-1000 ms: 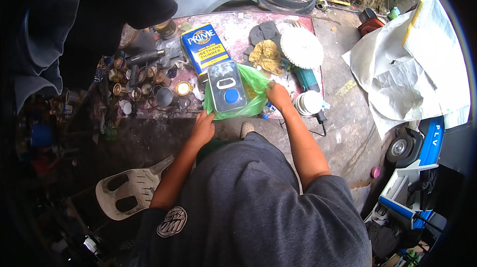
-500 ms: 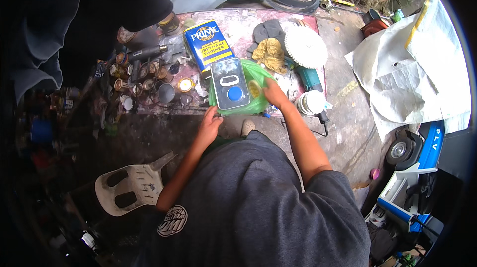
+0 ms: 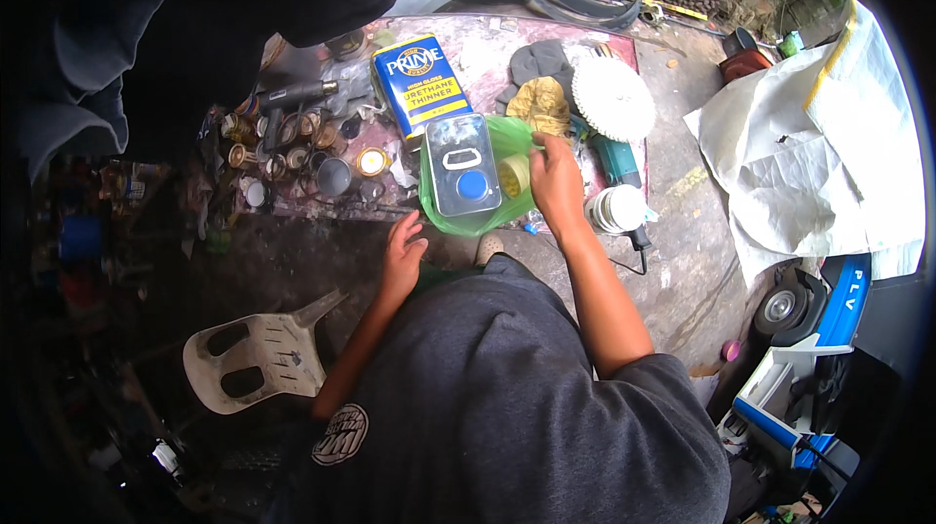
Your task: The person pours liquid from a green plastic bottle into a metal spray gun cup. They then pick up the spray gun and shake it to mix the contents. The person places the spray gun back on the table and repeats the process of pouring liquid into the cup.
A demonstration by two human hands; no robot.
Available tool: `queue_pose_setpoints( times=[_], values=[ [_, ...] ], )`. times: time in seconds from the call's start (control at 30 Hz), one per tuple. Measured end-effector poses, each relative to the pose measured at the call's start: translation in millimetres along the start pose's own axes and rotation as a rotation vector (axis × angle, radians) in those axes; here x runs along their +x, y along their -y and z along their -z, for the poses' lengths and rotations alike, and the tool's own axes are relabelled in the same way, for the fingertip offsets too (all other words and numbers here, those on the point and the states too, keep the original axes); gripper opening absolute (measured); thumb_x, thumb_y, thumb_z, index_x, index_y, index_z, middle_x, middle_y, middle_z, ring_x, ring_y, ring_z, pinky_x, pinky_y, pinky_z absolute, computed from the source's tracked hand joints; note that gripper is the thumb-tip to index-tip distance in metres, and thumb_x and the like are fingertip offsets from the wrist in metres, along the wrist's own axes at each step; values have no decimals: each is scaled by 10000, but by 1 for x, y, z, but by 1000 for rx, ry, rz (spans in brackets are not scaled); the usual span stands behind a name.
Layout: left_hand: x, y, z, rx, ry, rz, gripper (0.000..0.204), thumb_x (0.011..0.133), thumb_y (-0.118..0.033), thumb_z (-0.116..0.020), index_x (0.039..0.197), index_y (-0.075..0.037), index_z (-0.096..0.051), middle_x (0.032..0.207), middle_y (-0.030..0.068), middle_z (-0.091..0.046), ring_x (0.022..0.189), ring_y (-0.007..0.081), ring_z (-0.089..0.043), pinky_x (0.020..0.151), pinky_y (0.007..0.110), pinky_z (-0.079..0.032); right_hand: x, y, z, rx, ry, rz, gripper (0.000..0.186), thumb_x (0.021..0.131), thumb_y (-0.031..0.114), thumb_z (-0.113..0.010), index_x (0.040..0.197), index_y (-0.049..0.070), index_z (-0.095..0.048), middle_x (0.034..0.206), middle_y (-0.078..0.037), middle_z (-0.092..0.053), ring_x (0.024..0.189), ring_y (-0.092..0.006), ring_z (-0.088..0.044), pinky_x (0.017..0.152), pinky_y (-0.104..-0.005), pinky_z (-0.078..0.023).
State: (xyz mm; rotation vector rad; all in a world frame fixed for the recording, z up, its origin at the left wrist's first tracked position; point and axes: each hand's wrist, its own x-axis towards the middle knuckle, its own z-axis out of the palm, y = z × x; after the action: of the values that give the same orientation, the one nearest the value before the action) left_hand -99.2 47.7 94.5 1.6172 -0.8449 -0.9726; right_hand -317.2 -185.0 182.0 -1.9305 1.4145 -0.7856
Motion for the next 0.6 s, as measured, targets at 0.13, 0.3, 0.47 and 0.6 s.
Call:
queue_pose_setpoints(
  times=[0.13,0.3,0.47,0.6],
  values=[
    [5,-33,5,80,-60,-99,526,970,6,-660,1483,-24,-550,1511,148,-488,1326,274,-572,1032,366,-529,-15,43,13,-83,-66,302,254,949,121,-731,1169,2,-688,1103,-193,-706,982,-367,-698,852,-438,-561],
    [23,-87,-5,371,3,-358,601,907,-67,-758,1466,-11,-544,1445,225,-527,1316,395,-554,1115,468,-472,-25,78,10,-291,154,404,295,901,219,-781,1127,47,-699,1073,-177,-694,957,-389,-688,787,-464,-559],
    [35,-67,-28,458,65,-287,887,888,-195,-814,1603,19,-335,1557,285,-436,1446,435,-441,1191,485,-389,-15,77,-21,-471,466,236,435,899,397,-753,1100,16,-686,1060,-194,-698,990,-384,-718,819,-491,-596],
    [36,-30,-30,369,89,-121,960,890,-236,-817,1645,-7,-271,1590,288,-396,1426,428,-468,1182,475,-405,-8,83,-16,-485,495,284,394,901,364,-742,1109,32,-694,1060,-184,-696,989,-370,-719,837,-478,-584]
  ],
)
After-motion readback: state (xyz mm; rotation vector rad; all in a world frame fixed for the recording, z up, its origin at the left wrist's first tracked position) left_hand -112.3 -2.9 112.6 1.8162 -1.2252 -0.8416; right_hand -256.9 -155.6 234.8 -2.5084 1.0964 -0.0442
